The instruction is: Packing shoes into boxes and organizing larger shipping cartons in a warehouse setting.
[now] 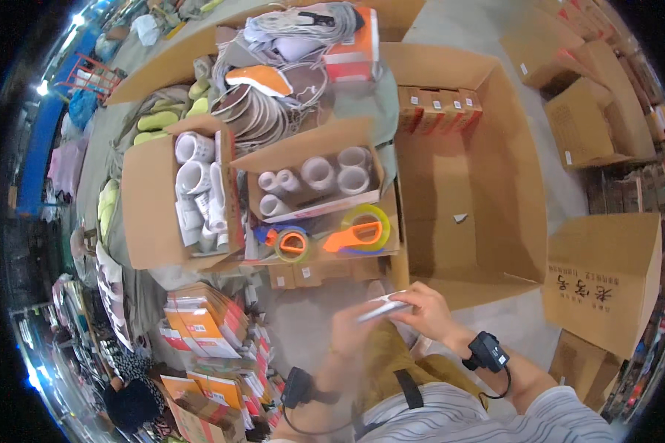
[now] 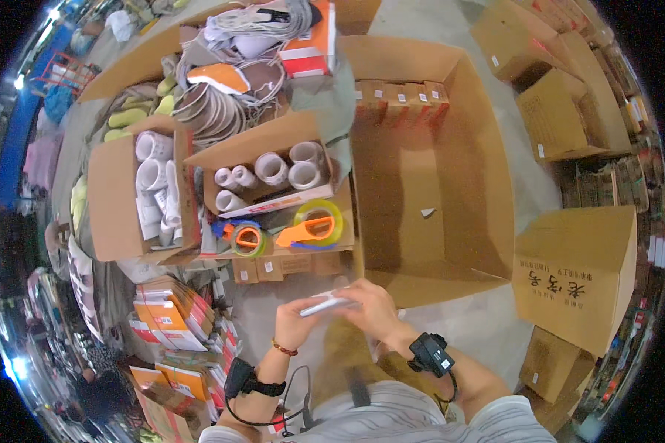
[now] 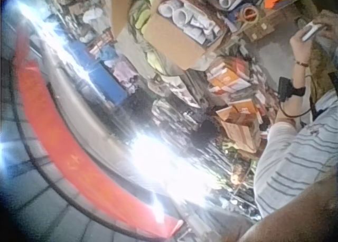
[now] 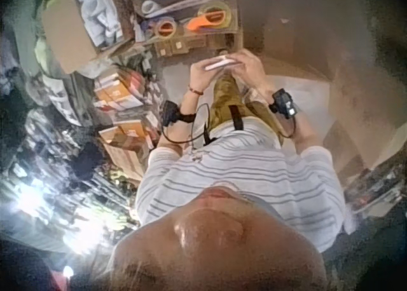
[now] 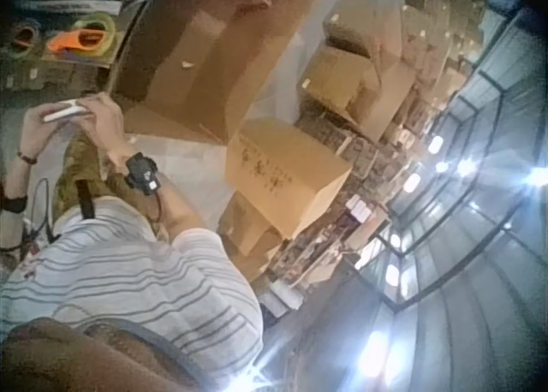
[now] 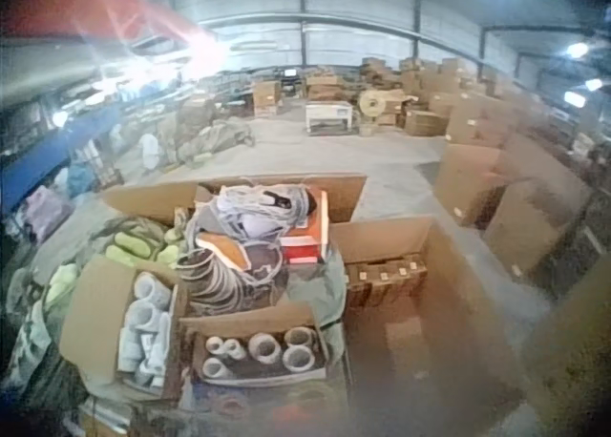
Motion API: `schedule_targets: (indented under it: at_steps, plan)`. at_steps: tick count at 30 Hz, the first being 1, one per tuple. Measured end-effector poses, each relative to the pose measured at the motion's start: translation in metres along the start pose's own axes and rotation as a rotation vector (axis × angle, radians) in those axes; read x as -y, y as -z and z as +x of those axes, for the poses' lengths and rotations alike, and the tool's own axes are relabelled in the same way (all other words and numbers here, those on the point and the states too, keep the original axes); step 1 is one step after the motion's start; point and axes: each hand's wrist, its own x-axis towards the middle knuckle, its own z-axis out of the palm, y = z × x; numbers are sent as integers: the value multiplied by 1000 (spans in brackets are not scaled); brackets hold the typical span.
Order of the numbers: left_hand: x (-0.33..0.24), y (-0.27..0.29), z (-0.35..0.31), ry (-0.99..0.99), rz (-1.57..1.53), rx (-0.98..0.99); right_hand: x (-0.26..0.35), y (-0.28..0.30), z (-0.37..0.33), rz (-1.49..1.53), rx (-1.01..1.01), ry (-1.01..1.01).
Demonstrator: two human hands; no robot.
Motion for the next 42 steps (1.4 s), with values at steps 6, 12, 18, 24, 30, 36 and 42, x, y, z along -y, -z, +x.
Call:
schedule_targets:
  at_steps: [6,12,18,24,30,36,42]
  plan:
    - [-32,-68,1,-246,283,205,-29,52,-50,-105,-355,96]
    - [-73,-201,-36,-184,336,544,-88,126,-165,-350,-696,261]
    - [-72,-358,-128,-243,503,686,-130,191,-340,-587,-1012,174]
    - [-38,-511,-224,-28,63,1112,-192,228,-535,-553,-1272,17]
    - [-44,-631,-247,-251,83,1052,-223,342,-678,497,-1875,-467]
    - [-54,-726,-220,-722,379,1014,-300,426,-716,1262,-1792,118]
    - [-111,-880,-201,-1021,239,753,-356,525,-704,1368,-1624,121]
